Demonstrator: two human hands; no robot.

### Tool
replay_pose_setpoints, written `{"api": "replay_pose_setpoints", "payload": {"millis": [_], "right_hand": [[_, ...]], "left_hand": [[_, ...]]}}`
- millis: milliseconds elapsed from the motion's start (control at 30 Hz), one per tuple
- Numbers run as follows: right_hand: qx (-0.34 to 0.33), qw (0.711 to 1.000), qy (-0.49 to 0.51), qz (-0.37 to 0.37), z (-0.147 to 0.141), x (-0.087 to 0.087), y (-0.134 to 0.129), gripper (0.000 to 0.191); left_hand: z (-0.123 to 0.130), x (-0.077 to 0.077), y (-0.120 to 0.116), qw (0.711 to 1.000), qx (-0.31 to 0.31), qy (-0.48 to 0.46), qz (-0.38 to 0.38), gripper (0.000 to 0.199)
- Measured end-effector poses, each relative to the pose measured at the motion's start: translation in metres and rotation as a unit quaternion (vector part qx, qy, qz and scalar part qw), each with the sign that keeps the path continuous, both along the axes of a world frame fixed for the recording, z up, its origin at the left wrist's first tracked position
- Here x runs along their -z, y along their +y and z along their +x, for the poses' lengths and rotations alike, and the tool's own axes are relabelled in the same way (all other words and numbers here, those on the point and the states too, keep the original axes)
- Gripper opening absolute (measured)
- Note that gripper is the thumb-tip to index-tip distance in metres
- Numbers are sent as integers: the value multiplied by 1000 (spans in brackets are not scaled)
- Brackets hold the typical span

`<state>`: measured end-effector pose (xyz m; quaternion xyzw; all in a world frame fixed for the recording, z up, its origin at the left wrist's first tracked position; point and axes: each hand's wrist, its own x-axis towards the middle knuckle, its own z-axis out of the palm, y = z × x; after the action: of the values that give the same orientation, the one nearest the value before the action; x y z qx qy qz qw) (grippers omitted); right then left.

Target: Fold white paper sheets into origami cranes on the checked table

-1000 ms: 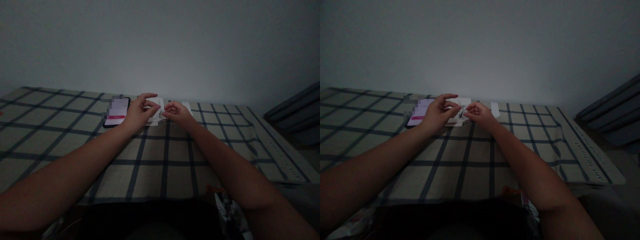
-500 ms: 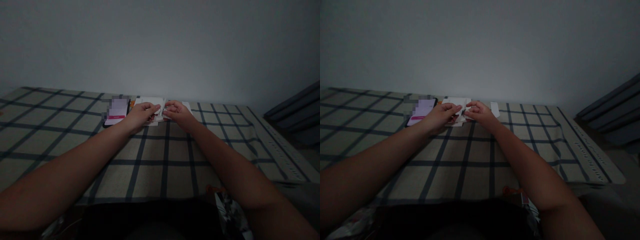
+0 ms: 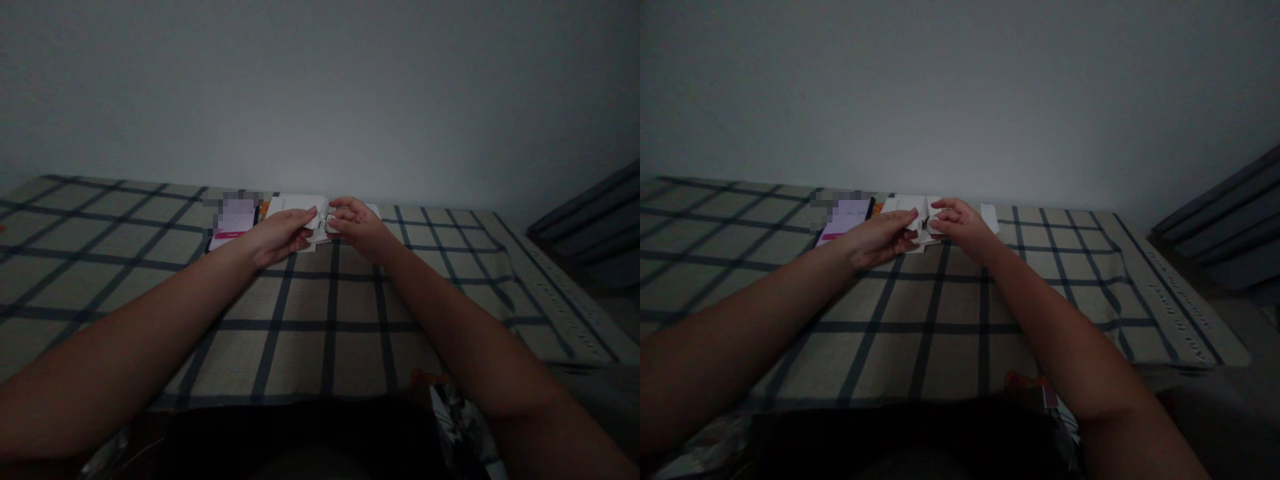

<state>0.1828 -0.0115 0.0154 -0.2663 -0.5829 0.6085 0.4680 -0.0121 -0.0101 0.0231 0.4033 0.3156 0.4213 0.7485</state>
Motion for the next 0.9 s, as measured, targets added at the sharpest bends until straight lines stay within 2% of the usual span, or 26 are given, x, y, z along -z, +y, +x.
{"api": "replay_pose_setpoints", "payload": {"millis": [167,300,567,900], "right_hand": [[19,999,30,-30,-2,2,1,48],[30,998,28,-45,-1,0,-1,47],[6,997,24,-71,4,-5,0,45],[-14,996,3,-91,10,-5,3,42]], "left_hand": [[-2,-1,1,1000,4,7,-24,14],[-1,0,1,999,-18,39,-5,17],[0,0,1,1000,-12,24,3,19],[-5,1,4,999,9,2,-31,6]]}}
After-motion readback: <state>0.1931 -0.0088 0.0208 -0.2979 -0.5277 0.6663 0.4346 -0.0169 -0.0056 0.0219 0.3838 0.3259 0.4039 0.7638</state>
